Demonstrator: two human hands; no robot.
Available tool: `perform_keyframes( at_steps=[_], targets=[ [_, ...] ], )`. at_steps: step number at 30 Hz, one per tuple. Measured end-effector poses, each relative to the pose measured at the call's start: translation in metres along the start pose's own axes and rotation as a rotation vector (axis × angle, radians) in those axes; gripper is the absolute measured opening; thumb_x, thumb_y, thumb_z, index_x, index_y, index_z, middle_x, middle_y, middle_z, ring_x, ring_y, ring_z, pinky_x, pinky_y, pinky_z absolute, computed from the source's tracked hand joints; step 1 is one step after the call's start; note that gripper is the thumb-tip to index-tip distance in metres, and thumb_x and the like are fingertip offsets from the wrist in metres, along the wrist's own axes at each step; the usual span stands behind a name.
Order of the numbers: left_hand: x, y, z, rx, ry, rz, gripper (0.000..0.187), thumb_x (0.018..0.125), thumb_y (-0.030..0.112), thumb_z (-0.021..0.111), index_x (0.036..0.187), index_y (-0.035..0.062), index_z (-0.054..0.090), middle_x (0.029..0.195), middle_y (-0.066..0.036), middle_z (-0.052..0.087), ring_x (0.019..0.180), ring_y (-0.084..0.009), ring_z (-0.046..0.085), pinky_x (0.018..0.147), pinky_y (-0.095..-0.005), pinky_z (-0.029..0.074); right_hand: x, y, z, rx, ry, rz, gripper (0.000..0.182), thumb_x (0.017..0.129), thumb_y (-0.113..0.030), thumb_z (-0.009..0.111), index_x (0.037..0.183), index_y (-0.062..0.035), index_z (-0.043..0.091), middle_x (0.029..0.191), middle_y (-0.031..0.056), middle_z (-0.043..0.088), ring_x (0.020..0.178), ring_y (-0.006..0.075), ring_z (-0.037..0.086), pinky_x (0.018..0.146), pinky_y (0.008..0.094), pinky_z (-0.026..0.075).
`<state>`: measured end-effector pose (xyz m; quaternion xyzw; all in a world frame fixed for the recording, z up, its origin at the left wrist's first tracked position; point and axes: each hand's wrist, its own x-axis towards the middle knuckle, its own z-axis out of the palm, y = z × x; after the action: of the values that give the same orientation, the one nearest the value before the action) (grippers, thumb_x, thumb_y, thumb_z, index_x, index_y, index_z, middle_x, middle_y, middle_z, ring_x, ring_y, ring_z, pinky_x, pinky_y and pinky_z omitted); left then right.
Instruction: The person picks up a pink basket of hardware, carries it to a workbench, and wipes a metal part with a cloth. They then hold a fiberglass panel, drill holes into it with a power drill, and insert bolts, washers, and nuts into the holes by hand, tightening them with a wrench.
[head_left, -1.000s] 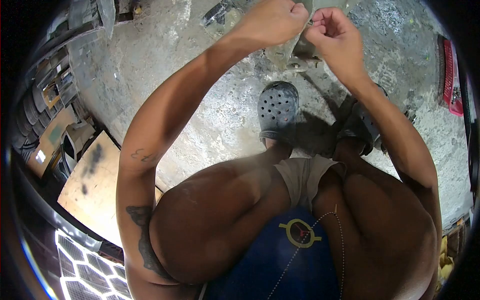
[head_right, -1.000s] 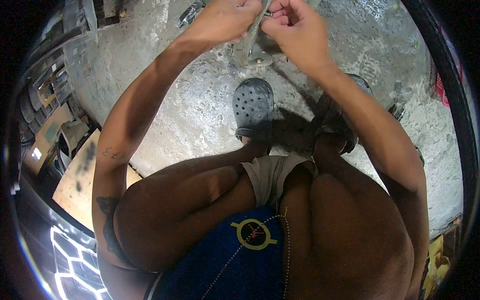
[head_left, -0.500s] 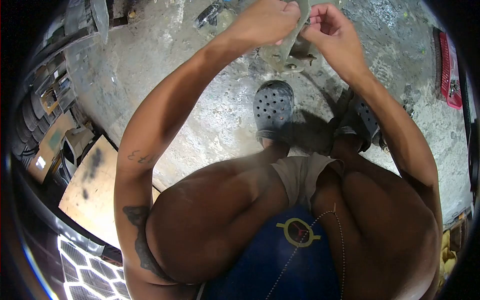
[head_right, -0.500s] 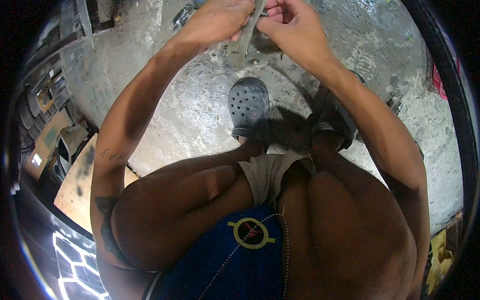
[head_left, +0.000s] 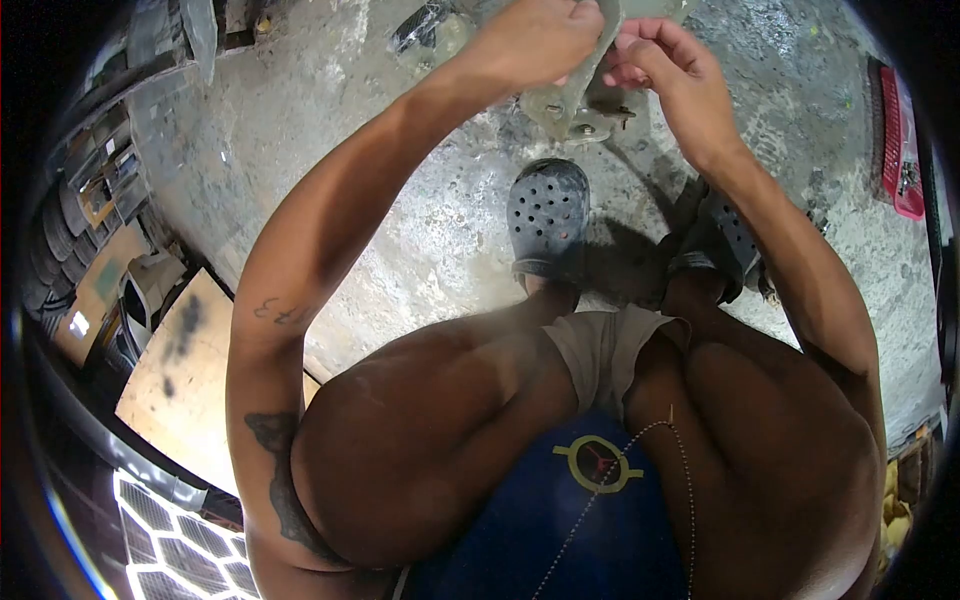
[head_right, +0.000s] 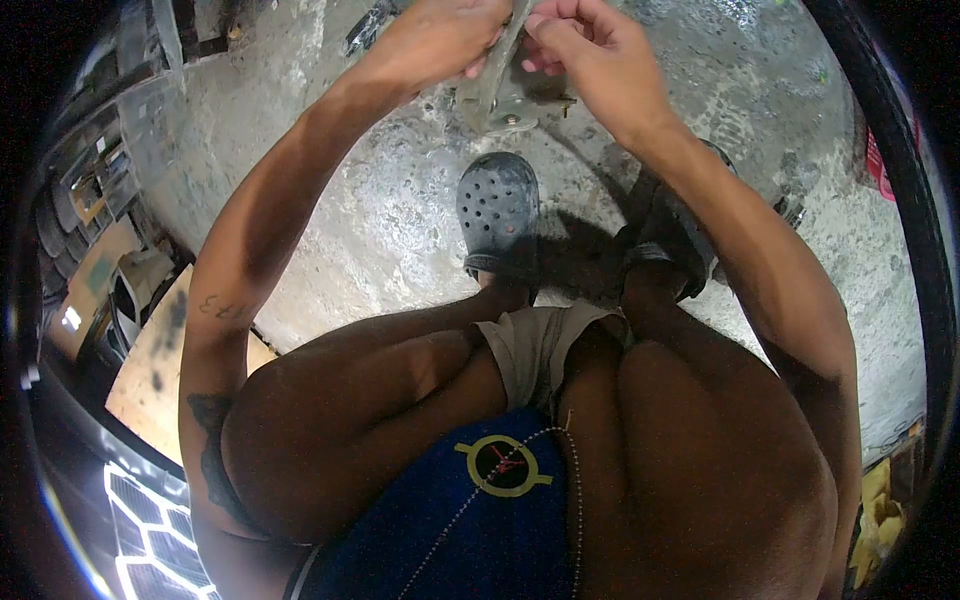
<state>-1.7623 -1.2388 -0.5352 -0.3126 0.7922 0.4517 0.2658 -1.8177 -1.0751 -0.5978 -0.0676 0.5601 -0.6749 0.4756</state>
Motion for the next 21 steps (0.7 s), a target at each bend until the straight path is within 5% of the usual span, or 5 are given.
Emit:
perform_keyframes(
  at_steps=[4, 6, 12, 19, 21],
  targets=[
    [0.005, -0.009, -0.001, 0.058, 0.015, 0.092, 0.054, 0.098, 0.033, 0.035, 0.073, -0.0062, 0.062, 0.059, -0.016, 0.060, 0.058, -0.0275, 0.061, 0.061, -0.0417, 0.047, -0.001, 0.009, -0.003, -0.111, -0.012, -0.058, 0.026, 0.093, -0.013, 0.061, 0.114, 0.0015, 0.059, 0.092, 0.0028, 0.065, 0.088, 0.0116, 0.063, 0.079, 0.0281, 0.049],
    [0.006, -0.008, 0.001, 0.074, 0.023, 0.075, 0.054, 0.098, 0.032, 0.035, 0.073, -0.0065, 0.062, 0.059, -0.017, 0.060, 0.059, -0.0285, 0.061, 0.063, -0.0424, 0.048, -0.002, 0.011, 0.004, 0.075, -0.030, -0.112, 0.022, 0.083, 0.007, 0.063, 0.099, -0.0046, 0.053, 0.086, -0.0002, 0.059, 0.071, 0.0053, 0.055, 0.064, 0.0194, 0.047],
    [0.003, -0.005, 0.001, 0.030, 0.016, 0.080, 0.054, 0.098, 0.033, 0.035, 0.073, -0.0064, 0.063, 0.059, -0.017, 0.059, 0.059, -0.0281, 0.061, 0.063, -0.0418, 0.048, 0.002, 0.011, -0.003, -0.141, -0.005, -0.140, 0.026, 0.093, -0.012, 0.061, 0.115, 0.0014, 0.059, 0.096, 0.0041, 0.066, 0.087, 0.0119, 0.064, 0.079, 0.0272, 0.048],
    [0.009, -0.011, 0.006, 0.072, 0.040, 0.096, 0.054, 0.098, 0.033, 0.034, 0.080, -0.0091, 0.064, 0.068, -0.023, 0.063, 0.069, -0.0344, 0.065, 0.069, -0.0441, 0.049, -0.006, 0.008, 0.010, -0.091, 0.115, -0.195, 0.017, 0.085, 0.003, 0.063, 0.100, -0.0013, 0.057, 0.083, 0.0008, 0.061, 0.071, 0.0066, 0.056, 0.066, 0.0218, 0.048],
    [0.010, -0.011, 0.007, 0.141, 0.054, 0.175, 0.055, 0.098, 0.033, 0.034, 0.083, -0.0106, 0.064, 0.071, -0.026, 0.063, 0.073, -0.0379, 0.066, 0.073, -0.0454, 0.049, 0.000, 0.012, -0.002, 0.013, 0.010, -0.122, 0.024, 0.092, -0.008, 0.061, 0.114, 0.0013, 0.058, 0.098, 0.0050, 0.067, 0.089, 0.0120, 0.064, 0.079, 0.0260, 0.049]
  ],
)
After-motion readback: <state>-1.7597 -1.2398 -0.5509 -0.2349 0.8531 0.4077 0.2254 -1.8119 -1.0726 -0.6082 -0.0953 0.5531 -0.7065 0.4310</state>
